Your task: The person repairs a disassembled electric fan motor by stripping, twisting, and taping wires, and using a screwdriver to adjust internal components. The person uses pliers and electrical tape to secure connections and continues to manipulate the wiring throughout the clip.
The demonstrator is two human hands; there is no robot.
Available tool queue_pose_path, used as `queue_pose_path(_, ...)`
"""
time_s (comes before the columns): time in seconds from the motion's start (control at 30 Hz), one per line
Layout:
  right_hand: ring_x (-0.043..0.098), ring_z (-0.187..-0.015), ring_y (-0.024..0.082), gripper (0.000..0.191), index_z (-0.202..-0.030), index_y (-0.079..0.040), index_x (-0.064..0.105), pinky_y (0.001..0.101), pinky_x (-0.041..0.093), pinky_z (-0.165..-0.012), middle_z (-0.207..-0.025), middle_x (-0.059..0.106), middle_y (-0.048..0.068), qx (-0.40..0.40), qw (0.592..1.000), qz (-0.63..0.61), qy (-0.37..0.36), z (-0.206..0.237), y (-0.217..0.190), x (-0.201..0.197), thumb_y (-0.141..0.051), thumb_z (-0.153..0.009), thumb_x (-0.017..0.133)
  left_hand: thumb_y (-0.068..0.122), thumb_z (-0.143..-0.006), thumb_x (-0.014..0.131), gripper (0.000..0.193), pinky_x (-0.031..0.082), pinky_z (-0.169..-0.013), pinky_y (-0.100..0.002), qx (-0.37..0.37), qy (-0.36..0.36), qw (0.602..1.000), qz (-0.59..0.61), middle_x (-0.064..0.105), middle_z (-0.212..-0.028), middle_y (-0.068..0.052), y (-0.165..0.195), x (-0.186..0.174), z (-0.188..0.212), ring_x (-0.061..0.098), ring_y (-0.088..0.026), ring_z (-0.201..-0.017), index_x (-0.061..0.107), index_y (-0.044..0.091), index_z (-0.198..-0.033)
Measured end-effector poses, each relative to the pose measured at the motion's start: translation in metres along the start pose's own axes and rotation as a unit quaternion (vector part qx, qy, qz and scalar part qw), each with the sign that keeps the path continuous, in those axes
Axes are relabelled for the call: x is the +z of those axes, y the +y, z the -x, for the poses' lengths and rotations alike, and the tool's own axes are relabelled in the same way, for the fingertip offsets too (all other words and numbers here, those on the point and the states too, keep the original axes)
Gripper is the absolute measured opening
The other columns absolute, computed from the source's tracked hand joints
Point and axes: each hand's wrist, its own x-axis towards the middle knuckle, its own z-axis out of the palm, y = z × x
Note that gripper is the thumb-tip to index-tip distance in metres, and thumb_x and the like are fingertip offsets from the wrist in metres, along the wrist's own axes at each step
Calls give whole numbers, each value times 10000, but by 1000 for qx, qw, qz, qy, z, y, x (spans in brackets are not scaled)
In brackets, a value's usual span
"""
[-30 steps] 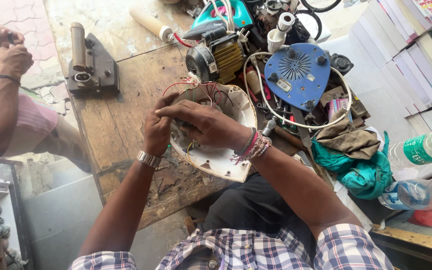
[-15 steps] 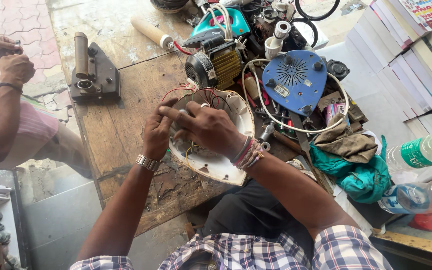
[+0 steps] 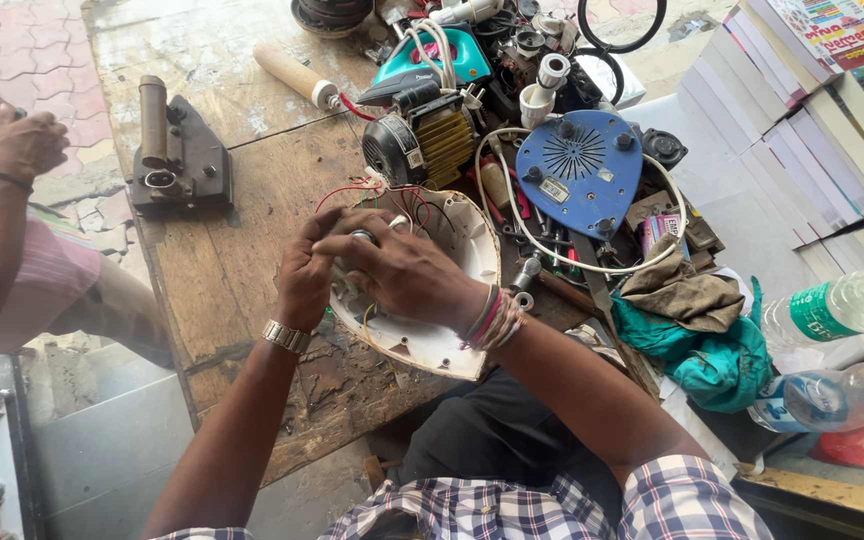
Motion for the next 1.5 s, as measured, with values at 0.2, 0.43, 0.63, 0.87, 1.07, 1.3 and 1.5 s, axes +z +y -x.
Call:
queue_pose_path(0.2,698,-823,247,566,-1465,-275,470,421,599,-683,-1051,627,103,103,984,15,-142,-2,4,-1,-291,-969,742,-25,-993,414,432,528,-1069,-328,15,4,998,-62,636,-1361,-188,-4,-4,-1,636,-252,-1248,550,-15,-1403)
queue_pose_path(0.43,681,-1046,271,422,-1412,-260,430,385,610,-887,-1258,596,127,-17,998,-43,-35,-4,0,-4,-203,-1047,632,-23,-1007,450,404,536,-1041,-334,9,-18,1000,1,609,-1367,-181,0,-2,-2,623,-251,-1238,508,-21,-1406)
queue_pose_path(0.63,677,-874,215,609,-1510,-295,434,392,592,-774,-1062,627,83,197,936,113,-268,-7,-1,-6,-451,-965,658,8,-1005,410,421,567,-993,-330,-19,-3,1000,-15,664,-1287,-177,6,0,0,666,-246,-1157,536,-12,-1406)
queue_pose_path(0.87,702,-969,220,525,-1520,-241,433,357,608,-860,-1119,632,82,32,988,-130,-74,-14,-3,-13,-227,-1064,692,43,-1028,454,390,513,-1048,-348,0,6,999,-43,651,-1310,-178,-5,-3,-1,635,-233,-1203,538,-11,-1406)
queue_pose_path(1.07,678,-998,256,564,-1488,-259,382,375,583,-862,-1133,607,114,144,972,56,-176,-8,-13,-13,-303,-1009,674,10,-1031,398,434,452,-1152,-346,48,-11,998,-46,573,-1461,-165,-4,0,0,548,-226,-1372,519,-31,-1446)
queue_pose_path(1.3,712,-943,233,524,-1486,-197,460,367,628,-806,-1127,635,98,103,983,-48,-145,-8,4,-8,-228,-1018,693,34,-1017,427,407,558,-997,-297,-11,3,999,-39,646,-1307,-165,3,2,4,653,-219,-1172,535,-4,-1408)
queue_pose_path(1.5,670,-1006,234,421,-1279,-147,553,405,581,-860,-1178,631,114,51,978,160,-122,-14,-5,-3,-217,-891,702,103,-1078,487,323,554,-949,-295,-27,5,998,50,641,-1276,-162,-9,1,2,646,-193,-1103,562,5,-1377)
